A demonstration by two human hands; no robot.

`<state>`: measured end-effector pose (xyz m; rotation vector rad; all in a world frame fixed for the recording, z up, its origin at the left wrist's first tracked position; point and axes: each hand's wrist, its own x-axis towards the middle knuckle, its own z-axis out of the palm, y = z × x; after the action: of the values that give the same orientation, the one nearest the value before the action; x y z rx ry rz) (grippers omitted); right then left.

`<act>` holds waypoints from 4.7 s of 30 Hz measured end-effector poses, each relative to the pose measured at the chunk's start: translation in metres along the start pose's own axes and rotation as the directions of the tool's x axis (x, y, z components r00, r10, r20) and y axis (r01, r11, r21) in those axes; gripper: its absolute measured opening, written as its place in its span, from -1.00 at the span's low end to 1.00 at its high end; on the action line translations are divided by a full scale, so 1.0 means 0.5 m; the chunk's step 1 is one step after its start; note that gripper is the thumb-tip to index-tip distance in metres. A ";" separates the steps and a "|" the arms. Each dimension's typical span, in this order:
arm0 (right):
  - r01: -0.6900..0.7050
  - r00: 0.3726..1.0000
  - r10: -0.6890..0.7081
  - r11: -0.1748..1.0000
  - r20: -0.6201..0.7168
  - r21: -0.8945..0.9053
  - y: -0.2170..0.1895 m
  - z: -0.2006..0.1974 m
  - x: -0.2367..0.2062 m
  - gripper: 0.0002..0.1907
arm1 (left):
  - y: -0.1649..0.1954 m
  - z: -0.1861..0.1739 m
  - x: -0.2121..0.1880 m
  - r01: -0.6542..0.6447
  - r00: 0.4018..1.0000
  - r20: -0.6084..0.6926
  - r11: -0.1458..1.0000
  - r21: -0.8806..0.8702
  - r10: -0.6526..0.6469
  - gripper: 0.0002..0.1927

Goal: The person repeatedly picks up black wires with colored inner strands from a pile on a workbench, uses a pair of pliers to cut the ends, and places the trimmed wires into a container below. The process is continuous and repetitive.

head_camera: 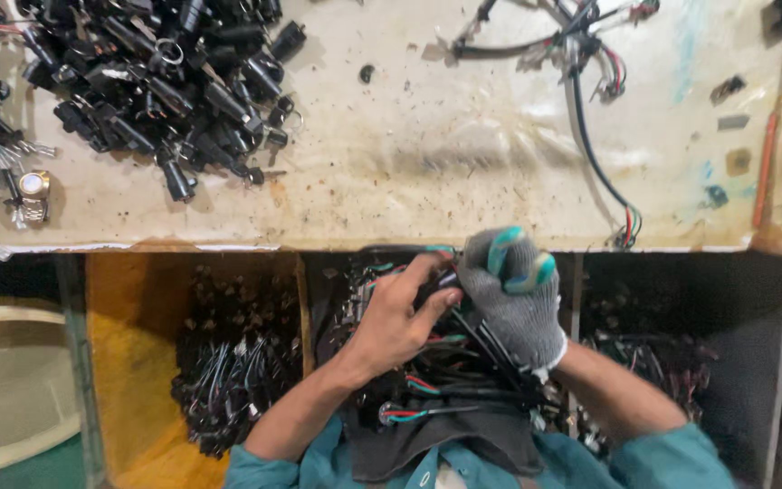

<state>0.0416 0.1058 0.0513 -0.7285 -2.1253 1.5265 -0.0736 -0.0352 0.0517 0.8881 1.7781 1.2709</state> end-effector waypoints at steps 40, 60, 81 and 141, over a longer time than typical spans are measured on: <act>0.265 0.932 -0.354 0.506 0.082 -0.821 0.063 -0.233 0.123 -0.82 | -0.075 -0.023 -0.029 -0.447 0.886 0.426 0.583 0.679 0.183 -0.33; 0.082 0.964 -0.242 0.656 -0.107 -0.750 0.027 -0.188 0.040 -0.82 | -0.185 -0.233 0.246 0.104 0.902 -0.101 0.016 0.994 0.421 -0.65; -0.197 0.980 0.173 0.771 -0.098 -0.606 0.088 -0.143 0.107 -0.61 | -0.005 -0.371 0.160 -0.311 0.745 -0.116 0.494 0.812 0.658 -0.63; 0.011 0.990 0.130 0.265 -0.047 0.964 -0.078 -0.035 0.031 -0.81 | 0.013 -0.012 0.022 -0.183 0.970 0.158 0.983 -0.024 0.185 -0.61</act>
<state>0.0338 0.1183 0.0942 -0.3654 -0.6528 2.3081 -0.0832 -0.0267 0.0572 1.1390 1.5924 1.2833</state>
